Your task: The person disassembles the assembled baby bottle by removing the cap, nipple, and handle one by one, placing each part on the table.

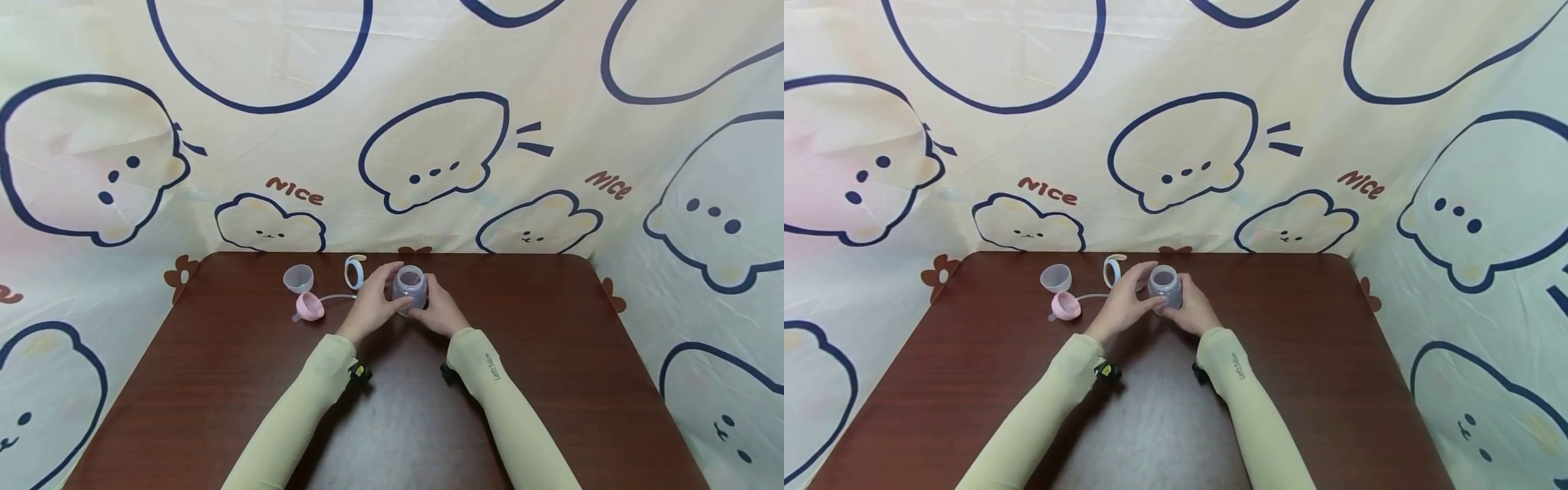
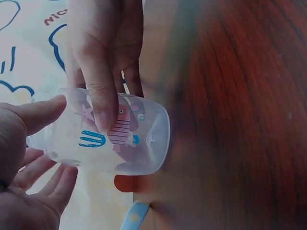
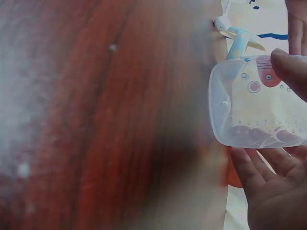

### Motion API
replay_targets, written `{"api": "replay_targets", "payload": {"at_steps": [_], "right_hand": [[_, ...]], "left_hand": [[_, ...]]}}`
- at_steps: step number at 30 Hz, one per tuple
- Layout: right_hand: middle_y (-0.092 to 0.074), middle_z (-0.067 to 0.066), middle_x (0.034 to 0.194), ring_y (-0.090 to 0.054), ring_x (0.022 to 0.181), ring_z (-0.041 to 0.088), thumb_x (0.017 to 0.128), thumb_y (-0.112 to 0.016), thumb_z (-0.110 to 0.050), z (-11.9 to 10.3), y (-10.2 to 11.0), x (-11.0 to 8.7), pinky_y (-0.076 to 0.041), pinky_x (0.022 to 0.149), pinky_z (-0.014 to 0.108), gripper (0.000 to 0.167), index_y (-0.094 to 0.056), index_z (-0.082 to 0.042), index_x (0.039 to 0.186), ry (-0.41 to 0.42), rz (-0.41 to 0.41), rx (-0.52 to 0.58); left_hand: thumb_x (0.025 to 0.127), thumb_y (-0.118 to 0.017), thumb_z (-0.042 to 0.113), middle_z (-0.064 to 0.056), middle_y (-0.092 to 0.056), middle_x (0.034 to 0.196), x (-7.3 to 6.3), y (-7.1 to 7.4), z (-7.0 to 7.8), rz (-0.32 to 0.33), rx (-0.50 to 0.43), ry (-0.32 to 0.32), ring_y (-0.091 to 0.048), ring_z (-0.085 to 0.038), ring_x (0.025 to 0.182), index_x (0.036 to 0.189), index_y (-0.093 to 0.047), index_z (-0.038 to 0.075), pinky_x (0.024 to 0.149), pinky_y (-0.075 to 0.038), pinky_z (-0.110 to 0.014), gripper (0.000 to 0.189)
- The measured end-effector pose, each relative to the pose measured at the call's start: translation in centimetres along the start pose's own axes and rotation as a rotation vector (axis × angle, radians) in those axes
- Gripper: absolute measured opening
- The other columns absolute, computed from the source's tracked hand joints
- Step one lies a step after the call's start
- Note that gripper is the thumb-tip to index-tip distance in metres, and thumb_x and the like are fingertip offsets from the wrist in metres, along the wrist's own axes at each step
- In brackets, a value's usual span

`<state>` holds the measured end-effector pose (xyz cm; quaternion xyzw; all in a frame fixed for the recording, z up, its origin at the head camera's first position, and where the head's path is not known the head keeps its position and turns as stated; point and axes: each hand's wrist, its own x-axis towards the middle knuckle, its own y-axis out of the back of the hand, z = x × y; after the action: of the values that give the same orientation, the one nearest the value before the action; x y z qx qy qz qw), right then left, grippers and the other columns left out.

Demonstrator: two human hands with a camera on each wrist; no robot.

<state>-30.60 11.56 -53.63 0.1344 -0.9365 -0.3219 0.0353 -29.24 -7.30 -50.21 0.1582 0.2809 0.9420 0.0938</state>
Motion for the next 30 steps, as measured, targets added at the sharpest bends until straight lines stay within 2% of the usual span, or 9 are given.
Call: {"api": "replay_targets", "payload": {"at_steps": [5, 13, 23, 30], "right_hand": [[-0.053, 0.011, 0.148, -0.053, 0.137, 0.028, 0.087, -0.085, -0.028, 0.1, -0.2, 0.6, -0.044, 0.113, 0.052, 0.078, -0.038, -0.012, 0.148, 0.009, 0.003, 0.015], [-0.052, 0.013, 0.149, -0.052, 0.138, 0.03, 0.089, -0.083, -0.024, 0.1, -0.2, 1.2, -0.044, 0.114, 0.05, 0.077, -0.038, -0.01, 0.149, 0.014, -0.008, 0.009], [-0.05, 0.012, 0.152, -0.05, 0.143, 0.031, 0.091, -0.081, -0.017, 0.2, -0.3, 1.2, -0.044, 0.116, 0.048, 0.074, -0.038, -0.012, 0.15, -0.001, -0.011, 0.055], [-0.049, 0.012, 0.153, -0.05, 0.143, 0.032, 0.091, -0.081, -0.019, 0.3, -0.4, 1.2, -0.044, 0.116, 0.048, 0.074, -0.037, -0.012, 0.151, 0.003, -0.017, 0.075]], "left_hand": [[0.087, -0.085, 0.016, -0.013, -0.061, 0.14, 0.1, 0.1, -0.5, 0.001, -0.029, 0.029, -0.064, -0.031, 0.127, 0.147, -0.052, 0.006, 0.106, -0.052, -0.047, 0.069], [0.09, -0.083, 0.022, -0.011, -0.062, 0.137, 0.4, 0.4, -0.7, -0.006, -0.005, 0.029, -0.061, -0.028, 0.13, 0.145, -0.055, 0.009, 0.109, -0.05, -0.047, 0.063], [0.09, -0.083, 0.024, -0.01, -0.064, 0.134, 0.4, 0.4, -0.9, 0.002, -0.01, 0.057, -0.062, -0.028, 0.126, 0.143, -0.057, 0.012, 0.106, -0.052, -0.051, 0.061], [0.09, -0.083, 0.023, -0.01, -0.063, 0.135, 0.4, 0.4, -0.9, 0.003, -0.027, 0.058, -0.061, -0.028, 0.127, 0.143, -0.057, 0.012, 0.106, -0.052, -0.05, 0.06]]}}
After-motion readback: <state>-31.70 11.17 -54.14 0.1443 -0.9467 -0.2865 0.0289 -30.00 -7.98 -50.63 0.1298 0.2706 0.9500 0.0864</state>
